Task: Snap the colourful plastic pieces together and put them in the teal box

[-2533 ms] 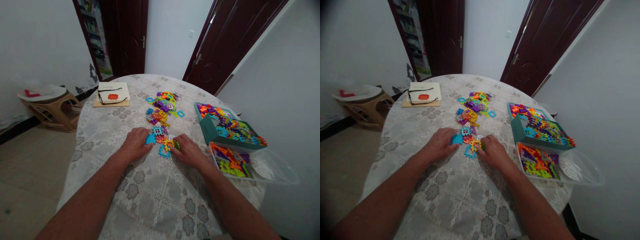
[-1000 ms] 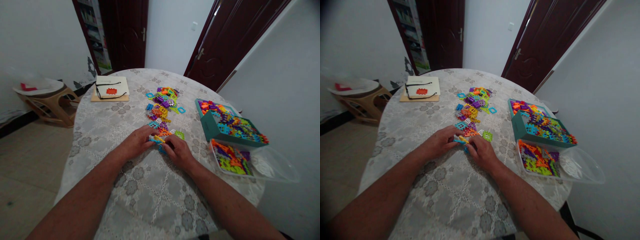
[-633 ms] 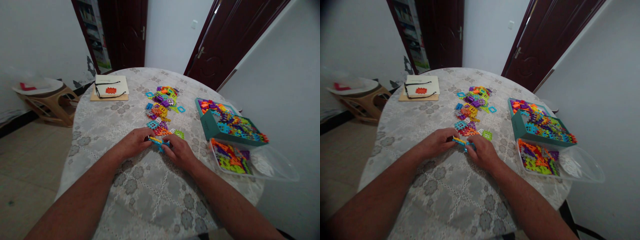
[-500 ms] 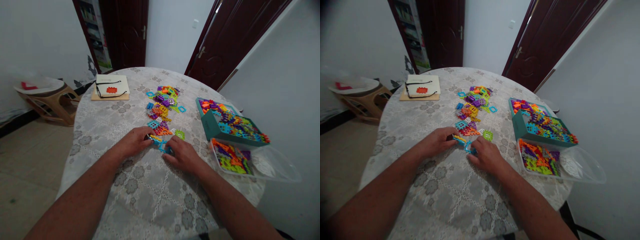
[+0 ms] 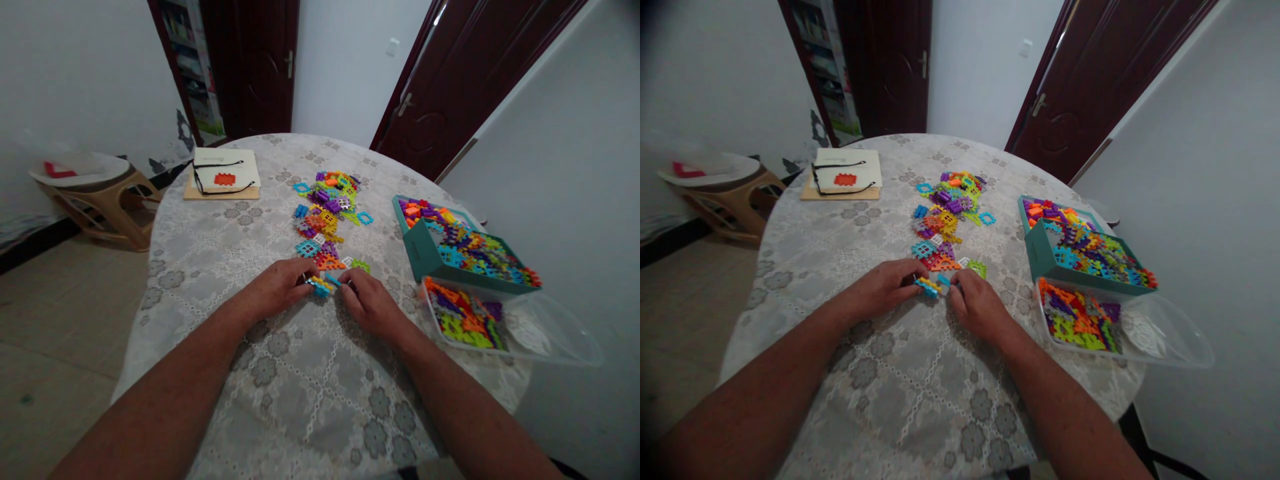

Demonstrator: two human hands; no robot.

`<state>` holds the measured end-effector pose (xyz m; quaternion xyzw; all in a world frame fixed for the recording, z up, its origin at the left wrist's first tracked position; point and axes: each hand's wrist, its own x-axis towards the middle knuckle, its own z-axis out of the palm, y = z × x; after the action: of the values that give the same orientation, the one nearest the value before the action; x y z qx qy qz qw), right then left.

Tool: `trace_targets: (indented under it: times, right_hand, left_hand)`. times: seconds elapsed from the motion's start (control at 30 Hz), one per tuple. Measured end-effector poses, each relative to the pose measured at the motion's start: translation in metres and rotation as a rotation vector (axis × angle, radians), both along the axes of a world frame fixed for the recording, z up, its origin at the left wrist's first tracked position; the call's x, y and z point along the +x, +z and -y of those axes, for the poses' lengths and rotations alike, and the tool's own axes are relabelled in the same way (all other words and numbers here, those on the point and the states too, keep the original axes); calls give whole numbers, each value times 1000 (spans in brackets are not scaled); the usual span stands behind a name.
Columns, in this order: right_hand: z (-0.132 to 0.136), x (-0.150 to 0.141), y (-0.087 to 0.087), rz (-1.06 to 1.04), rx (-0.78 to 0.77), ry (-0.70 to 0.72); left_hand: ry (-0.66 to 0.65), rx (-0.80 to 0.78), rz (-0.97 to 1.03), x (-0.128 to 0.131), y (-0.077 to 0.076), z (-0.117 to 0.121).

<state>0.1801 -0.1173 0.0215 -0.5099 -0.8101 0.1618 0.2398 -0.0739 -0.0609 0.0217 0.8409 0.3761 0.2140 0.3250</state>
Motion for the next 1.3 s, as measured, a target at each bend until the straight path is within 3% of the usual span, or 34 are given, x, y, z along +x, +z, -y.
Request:
trace_targets:
  times: [0.37, 0.47, 0.6, 0.73, 0.97, 1.1, 1.3]
  right_hand:
    - [1, -14, -7, -140, 62, 78]
    - [-5, -3, -10, -169, 154, 9]
    - [-14, 21, -14, 50, 245, -189]
    - [-19, 35, -11, 309, 88, -269]
    - [-18, 32, 1, 342, 27, -316]
    - [-13, 22, 1, 232, 50, -218]
    - [-3, -3, -8, -102, 70, 24]
  left_hand:
    - [-36, 86, 89, 6, -3, 0]
    - [-48, 51, 67, 6, -1, 0]
    - [-27, 10, 17, 7, -1, 0]
    - [-21, 10, 24, 7, -3, 0]
    - [-6, 9, 14, 7, -1, 2]
    - [-1, 17, 7, 8, 0, 4]
    - [22, 48, 33, 8, -4, 3]
